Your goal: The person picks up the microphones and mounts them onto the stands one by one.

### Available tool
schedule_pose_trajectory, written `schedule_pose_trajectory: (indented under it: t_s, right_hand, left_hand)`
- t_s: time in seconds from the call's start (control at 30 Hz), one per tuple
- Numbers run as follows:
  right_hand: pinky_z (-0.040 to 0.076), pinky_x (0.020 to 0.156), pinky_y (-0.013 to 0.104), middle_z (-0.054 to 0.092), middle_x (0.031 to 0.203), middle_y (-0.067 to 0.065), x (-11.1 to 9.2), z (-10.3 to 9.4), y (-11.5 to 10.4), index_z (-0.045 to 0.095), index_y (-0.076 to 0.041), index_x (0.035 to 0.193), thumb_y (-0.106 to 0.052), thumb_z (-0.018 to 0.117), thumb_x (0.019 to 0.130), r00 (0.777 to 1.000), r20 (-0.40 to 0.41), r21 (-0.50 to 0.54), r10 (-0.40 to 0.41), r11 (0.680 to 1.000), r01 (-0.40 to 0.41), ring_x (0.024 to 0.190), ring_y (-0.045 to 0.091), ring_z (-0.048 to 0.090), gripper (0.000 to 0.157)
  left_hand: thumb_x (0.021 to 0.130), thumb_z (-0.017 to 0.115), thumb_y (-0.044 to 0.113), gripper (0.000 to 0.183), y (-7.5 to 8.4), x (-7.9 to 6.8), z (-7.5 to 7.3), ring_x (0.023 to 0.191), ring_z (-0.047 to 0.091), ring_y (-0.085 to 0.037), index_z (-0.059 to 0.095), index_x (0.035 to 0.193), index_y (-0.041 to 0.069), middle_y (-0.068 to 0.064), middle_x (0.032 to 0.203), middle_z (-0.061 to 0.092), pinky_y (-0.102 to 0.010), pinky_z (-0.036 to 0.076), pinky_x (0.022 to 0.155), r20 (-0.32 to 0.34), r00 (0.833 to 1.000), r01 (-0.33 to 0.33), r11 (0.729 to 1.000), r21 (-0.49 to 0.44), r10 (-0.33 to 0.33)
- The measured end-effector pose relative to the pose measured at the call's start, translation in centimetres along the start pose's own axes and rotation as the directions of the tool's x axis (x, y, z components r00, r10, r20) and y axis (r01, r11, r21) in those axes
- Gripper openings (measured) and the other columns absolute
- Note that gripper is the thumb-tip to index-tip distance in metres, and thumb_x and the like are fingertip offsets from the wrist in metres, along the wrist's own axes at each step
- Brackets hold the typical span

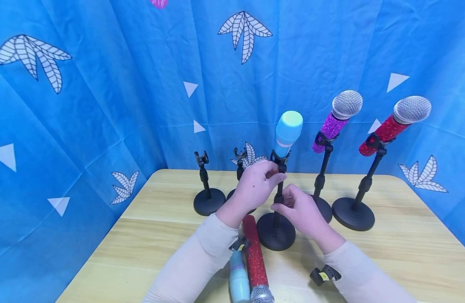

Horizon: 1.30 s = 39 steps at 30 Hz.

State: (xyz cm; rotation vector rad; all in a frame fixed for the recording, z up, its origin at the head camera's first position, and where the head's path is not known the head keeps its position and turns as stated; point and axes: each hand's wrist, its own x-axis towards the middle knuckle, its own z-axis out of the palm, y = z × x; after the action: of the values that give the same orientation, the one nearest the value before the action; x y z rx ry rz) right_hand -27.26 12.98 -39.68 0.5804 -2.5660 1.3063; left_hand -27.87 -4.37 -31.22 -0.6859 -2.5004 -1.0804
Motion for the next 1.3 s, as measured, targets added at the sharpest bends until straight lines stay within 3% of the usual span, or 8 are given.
schedule_pose_trajectory:
  t_s: [0.23, 0.37, 0.5, 0.73, 0.97, 1.07, 1.17, 1.3]
  right_hand:
    - [0.058, 0.083, 0.041, 0.070, 0.115, 0.003, -0.1, -0.7, -0.2, 0.059, -0.014, 0.131, -0.023, 0.069, 0.096, 0.993, 0.056, 0.080, -0.100, 0.992, 0.095, 0.102, 0.020, 0.069, 0.037]
    - [0.057, 0.079, 0.039, 0.072, 0.100, -0.006, -0.2, -1.1, -0.2, 0.067, -0.016, 0.118, -0.015, 0.063, 0.098, 0.983, 0.052, 0.022, -0.176, 0.984, 0.175, 0.090, 0.013, 0.069, 0.020]
    - [0.054, 0.076, 0.040, 0.068, 0.089, -0.009, -0.2, -0.9, 0.0, 0.067, -0.018, 0.105, -0.017, 0.070, 0.096, 0.989, 0.012, -0.020, -0.146, 0.989, 0.147, 0.085, 0.012, 0.065, 0.009]
    - [0.056, 0.080, 0.041, 0.064, 0.095, -0.001, -0.1, -0.3, 0.1, 0.058, -0.014, 0.101, -0.028, 0.078, 0.091, 1.000, 0.001, 0.019, -0.030, 0.999, 0.030, 0.094, 0.019, 0.067, 0.027]
    - [0.057, 0.086, 0.042, 0.071, 0.111, 0.000, 0.0, -0.7, 0.1, 0.064, -0.012, 0.126, -0.017, 0.064, 0.099, 0.987, 0.066, 0.075, -0.148, 0.987, 0.143, 0.101, 0.017, 0.069, 0.027]
    - [0.055, 0.084, 0.042, 0.073, 0.104, -0.006, -0.1, -0.9, 0.2, 0.069, -0.016, 0.118, -0.016, 0.063, 0.101, 0.983, 0.061, 0.038, -0.175, 0.984, 0.173, 0.095, 0.013, 0.069, 0.018]
    - [0.054, 0.078, 0.039, 0.070, 0.093, -0.009, -0.1, -0.8, 0.4, 0.068, -0.018, 0.107, -0.023, 0.069, 0.098, 0.990, 0.032, 0.005, -0.134, 0.991, 0.134, 0.087, 0.011, 0.066, 0.010]
    - [0.051, 0.070, 0.037, 0.062, 0.086, -0.004, -0.1, -0.5, 0.3, 0.059, -0.016, 0.097, -0.031, 0.077, 0.092, 0.998, 0.008, 0.010, -0.055, 0.998, 0.055, 0.080, 0.015, 0.060, 0.024]
  left_hand:
    - [0.100, 0.067, 0.029, 0.012, 0.1, -0.1, -0.1, 0.083, 0.054, -0.010, 0.069, 0.092, 0.019, 0.010, 0.087, 0.058, -0.029, 0.047, 0.068, 0.001, 1.000, 0.012, 1.000, -0.015, -0.012]
    - [0.100, 0.067, 0.029, 0.012, 0.1, -0.2, -0.1, 0.082, 0.053, -0.011, 0.068, 0.091, 0.020, 0.009, 0.086, 0.058, -0.030, 0.047, 0.068, 0.002, 1.000, 0.017, 1.000, -0.017, -0.017]
    - [0.099, 0.068, 0.029, 0.013, 0.1, -0.2, -0.1, 0.082, 0.053, -0.011, 0.068, 0.089, 0.020, 0.008, 0.085, 0.057, -0.030, 0.047, 0.067, -0.006, 1.000, 0.001, 1.000, -0.008, -0.001]
    - [0.099, 0.068, 0.029, 0.013, 0.1, -0.2, -0.1, 0.082, 0.053, -0.011, 0.069, 0.092, 0.019, 0.009, 0.086, 0.058, -0.029, 0.047, 0.068, -0.011, 1.000, -0.002, 1.000, -0.001, 0.002]
    - [0.100, 0.067, 0.028, 0.012, 0.2, -0.2, -0.2, 0.080, 0.057, -0.008, 0.068, 0.092, 0.019, 0.009, 0.086, 0.058, -0.029, 0.049, 0.068, 0.000, 1.000, 0.026, 0.999, -0.041, -0.026]
    - [0.099, 0.068, 0.028, 0.011, 0.2, -0.2, -0.2, 0.081, 0.056, -0.008, 0.068, 0.091, 0.020, 0.009, 0.086, 0.058, -0.029, 0.048, 0.068, 0.000, 1.000, 0.028, 0.999, -0.043, -0.028]
    - [0.099, 0.069, 0.028, 0.012, 0.2, -0.2, -0.1, 0.082, 0.054, -0.010, 0.068, 0.090, 0.020, 0.009, 0.086, 0.058, -0.029, 0.047, 0.068, -0.010, 1.000, 0.012, 1.000, -0.023, -0.012]
    - [0.099, 0.069, 0.029, 0.012, 0.2, -0.2, -0.1, 0.081, 0.053, -0.011, 0.068, 0.090, 0.020, 0.009, 0.085, 0.058, -0.029, 0.047, 0.067, -0.014, 1.000, -0.003, 1.000, -0.007, 0.003]
